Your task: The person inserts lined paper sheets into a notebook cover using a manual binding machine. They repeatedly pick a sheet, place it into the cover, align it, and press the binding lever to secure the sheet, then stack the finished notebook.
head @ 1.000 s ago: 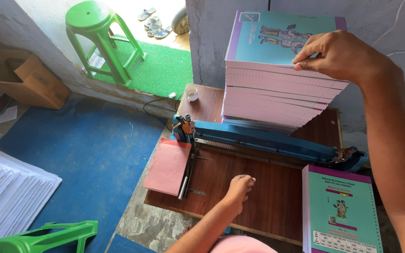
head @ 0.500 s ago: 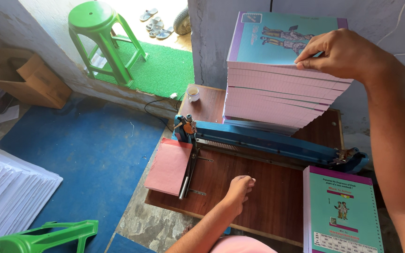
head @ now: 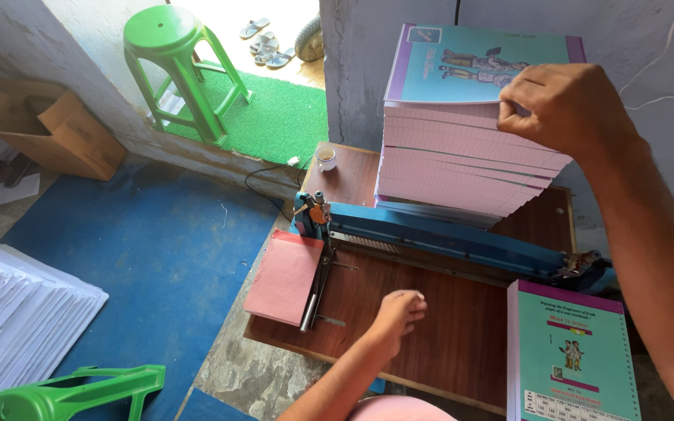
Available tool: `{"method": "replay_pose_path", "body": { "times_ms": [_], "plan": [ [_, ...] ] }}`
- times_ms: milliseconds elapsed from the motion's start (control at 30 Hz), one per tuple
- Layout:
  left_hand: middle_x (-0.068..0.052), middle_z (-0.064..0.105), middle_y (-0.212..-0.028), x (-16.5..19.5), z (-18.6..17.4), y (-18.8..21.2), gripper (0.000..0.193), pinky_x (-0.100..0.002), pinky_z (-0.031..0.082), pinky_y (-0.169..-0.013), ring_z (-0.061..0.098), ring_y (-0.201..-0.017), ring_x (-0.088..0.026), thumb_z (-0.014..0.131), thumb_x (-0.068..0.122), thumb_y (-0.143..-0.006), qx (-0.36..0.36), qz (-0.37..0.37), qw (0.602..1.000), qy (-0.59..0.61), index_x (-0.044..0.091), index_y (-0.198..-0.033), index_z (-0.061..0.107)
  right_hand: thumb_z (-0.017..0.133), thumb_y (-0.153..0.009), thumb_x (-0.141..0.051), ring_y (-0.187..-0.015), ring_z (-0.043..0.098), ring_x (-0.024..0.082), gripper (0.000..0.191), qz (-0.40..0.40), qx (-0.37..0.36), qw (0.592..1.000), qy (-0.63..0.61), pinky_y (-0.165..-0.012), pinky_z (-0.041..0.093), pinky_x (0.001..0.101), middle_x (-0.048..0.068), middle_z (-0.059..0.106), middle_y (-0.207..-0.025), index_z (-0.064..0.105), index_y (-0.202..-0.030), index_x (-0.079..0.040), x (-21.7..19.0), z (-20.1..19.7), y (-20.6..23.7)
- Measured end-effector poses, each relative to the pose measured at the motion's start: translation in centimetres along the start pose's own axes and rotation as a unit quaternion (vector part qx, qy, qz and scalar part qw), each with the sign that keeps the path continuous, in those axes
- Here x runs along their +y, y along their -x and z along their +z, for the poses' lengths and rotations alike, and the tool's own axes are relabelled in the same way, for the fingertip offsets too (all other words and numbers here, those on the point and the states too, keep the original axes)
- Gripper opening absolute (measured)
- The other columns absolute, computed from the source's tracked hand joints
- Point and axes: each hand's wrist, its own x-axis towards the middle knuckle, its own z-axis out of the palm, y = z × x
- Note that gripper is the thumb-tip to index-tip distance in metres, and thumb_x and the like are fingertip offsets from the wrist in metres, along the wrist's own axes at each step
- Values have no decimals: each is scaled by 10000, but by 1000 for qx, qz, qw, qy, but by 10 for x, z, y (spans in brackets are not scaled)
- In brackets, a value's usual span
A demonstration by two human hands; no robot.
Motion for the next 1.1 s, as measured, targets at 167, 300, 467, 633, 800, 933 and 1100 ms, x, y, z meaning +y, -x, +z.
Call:
{"method": "replay_pose_path", "body": {
  "times_ms": [167,300,467,633,800,933,1100],
  "plan": [
    [-57,633,-917,42,-5,13,122,-319,330,-638,485,-780,-181,634,135,-939,-43,247,963,100,63,-1022,688,757,-987,-51,-819,747,181,137,-21,50,998,16,-757,625,295,50,756,-874,736,-853,-75,-15,-8,10],
    [-82,711,-1078,120,-4,26,267,-369,553,-926,682,-1023,-226,668,84,-899,115,459,877,-83,33,-1161,660,759,-952,-31,-797,740,189,85,-16,69,997,1,-745,624,306,55,751,-861,735,-890,-85,-35,-26,17],
    [-174,451,-1580,216,-9,57,710,-473,326,-1273,385,-1525,-368,701,-3,-910,241,732,573,-280,75,-1549,402,776,-881,2,-797,725,220,113,6,76,997,-21,-691,598,317,49,730,-884,694,-908,-71,-59,-53,21],
    [-98,400,-1645,262,-1,65,674,-473,291,-1342,272,-1599,-333,742,41,-928,154,778,517,-322,123,-1538,466,793,-894,12,-784,725,210,163,19,80,995,-54,-708,596,316,37,714,-896,669,-951,-77,-72,-72,25],
    [-115,575,-1515,268,2,63,338,-477,368,-1300,402,-1533,-305,674,-39,-959,127,800,506,-296,132,-1243,744,814,-905,-7,-822,727,196,175,39,76,995,-56,-745,602,316,22,710,-935,681,-976,-96,-79,-79,39],
    [-118,679,-1374,267,1,68,308,-474,432,-1249,560,-1423,-299,597,-97,-959,89,799,511,-304,31,-1199,740,850,-902,-73,-986,714,192,187,73,63,992,-78,-912,591,366,23,721,-1033,710,-1023,-98,-85,-79,54],
    [-128,684,-1354,265,0,78,300,-418,512,-1184,596,-1382,-305,602,-100,-951,92,792,525,-298,25,-1194,726,840,-719,-147,-1116,641,316,375,115,86,989,-28,-996,531,496,143,685,-1129,720,-1053,-25,-86,-86,88]
  ]
}}
